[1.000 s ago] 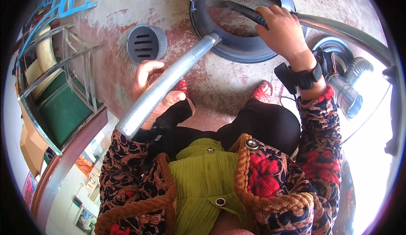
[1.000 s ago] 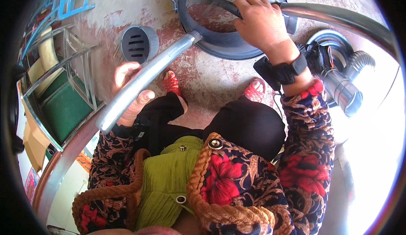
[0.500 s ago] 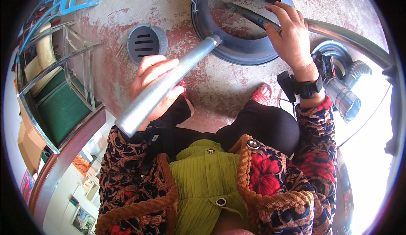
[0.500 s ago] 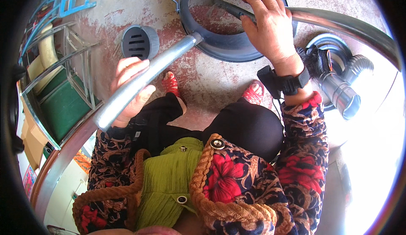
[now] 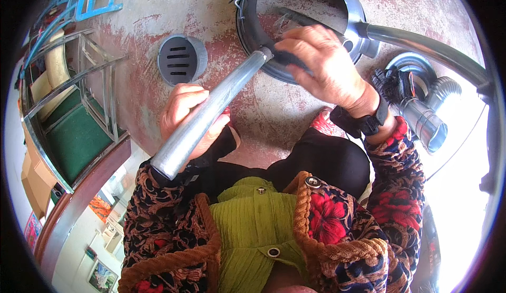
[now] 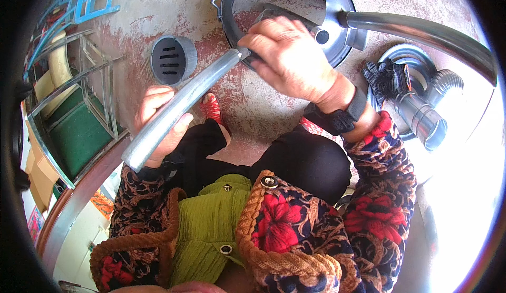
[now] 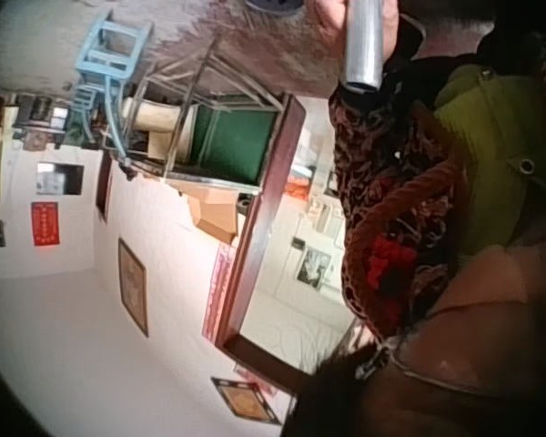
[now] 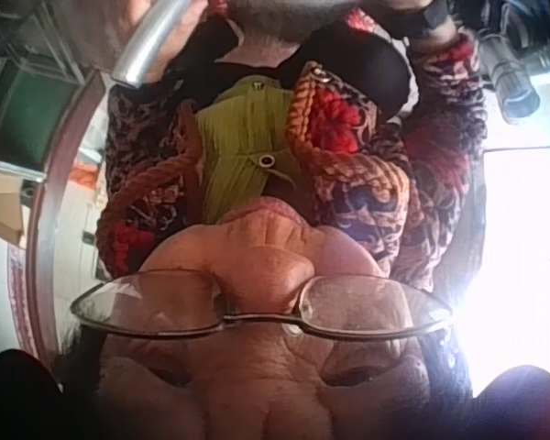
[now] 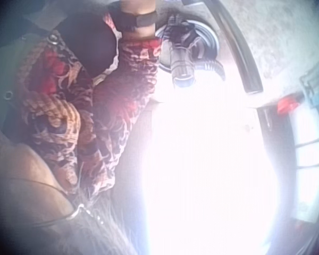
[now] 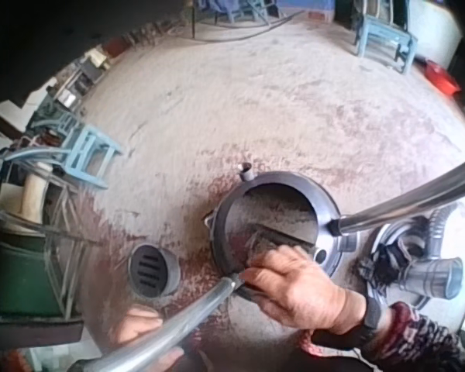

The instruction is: The person sits on the floor and handles several metal pipes, fitting them into a circular metal base. Another person assists by cutting a plastic tie from the pipes. The person continues to align and insert the pipes into the base.

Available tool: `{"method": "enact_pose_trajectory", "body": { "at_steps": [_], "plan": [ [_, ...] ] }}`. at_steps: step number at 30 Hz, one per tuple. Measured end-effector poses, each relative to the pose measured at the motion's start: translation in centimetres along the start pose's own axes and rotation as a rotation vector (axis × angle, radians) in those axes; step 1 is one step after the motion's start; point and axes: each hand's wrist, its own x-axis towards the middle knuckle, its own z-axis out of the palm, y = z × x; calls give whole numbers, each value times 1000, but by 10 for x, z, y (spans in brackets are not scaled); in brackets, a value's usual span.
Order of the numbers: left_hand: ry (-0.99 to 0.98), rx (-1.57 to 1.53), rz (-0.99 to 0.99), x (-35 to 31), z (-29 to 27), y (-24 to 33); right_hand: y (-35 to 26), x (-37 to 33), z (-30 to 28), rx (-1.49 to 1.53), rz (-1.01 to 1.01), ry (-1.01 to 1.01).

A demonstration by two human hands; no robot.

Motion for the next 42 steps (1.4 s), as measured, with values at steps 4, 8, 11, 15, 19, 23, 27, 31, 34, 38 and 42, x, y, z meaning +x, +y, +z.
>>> {"method": "enact_pose_trajectory", "body": {
  "at_steps": [4, 8, 11, 15, 19, 23, 27, 31, 34, 38, 42],
  "plan": [
    [-103, 45, 162, 9, -12, -1, -19, 16, 12, 120, -36, -164],
    [-160, 22, 149, 8, -18, -8, -41, 35, 30, 269, -185, -232],
    [-159, 6, 110, 7, -20, -6, -47, 52, 45, 320, -195, -256],
    [32, -311, -213, 0, -10, 6, -44, 63, 57, 278, -284, -149],
    [84, -372, -314, -16, -11, 4, -43, 65, 60, 243, -327, -121],
    [67, -145, -115, -24, -16, -2, -45, 66, 58, 183, -293, -127],
    [33, -17, 38, -18, -19, 3, -44, 63, 52, 245, -247, -169],
    [-26, -26, 94, -12, -24, 0, -38, 62, 50, 258, -250, -292],
    [-25, 14, 18, -19, -22, -3, -36, 63, 53, 195, -252, -302],
    [218, -213, -221, -33, -13, 1, -38, 67, 57, 156, -265, -214],
    [150, -26, -137, -30, -14, 7, -39, 65, 54, 198, -227, -182]
  ]
}}
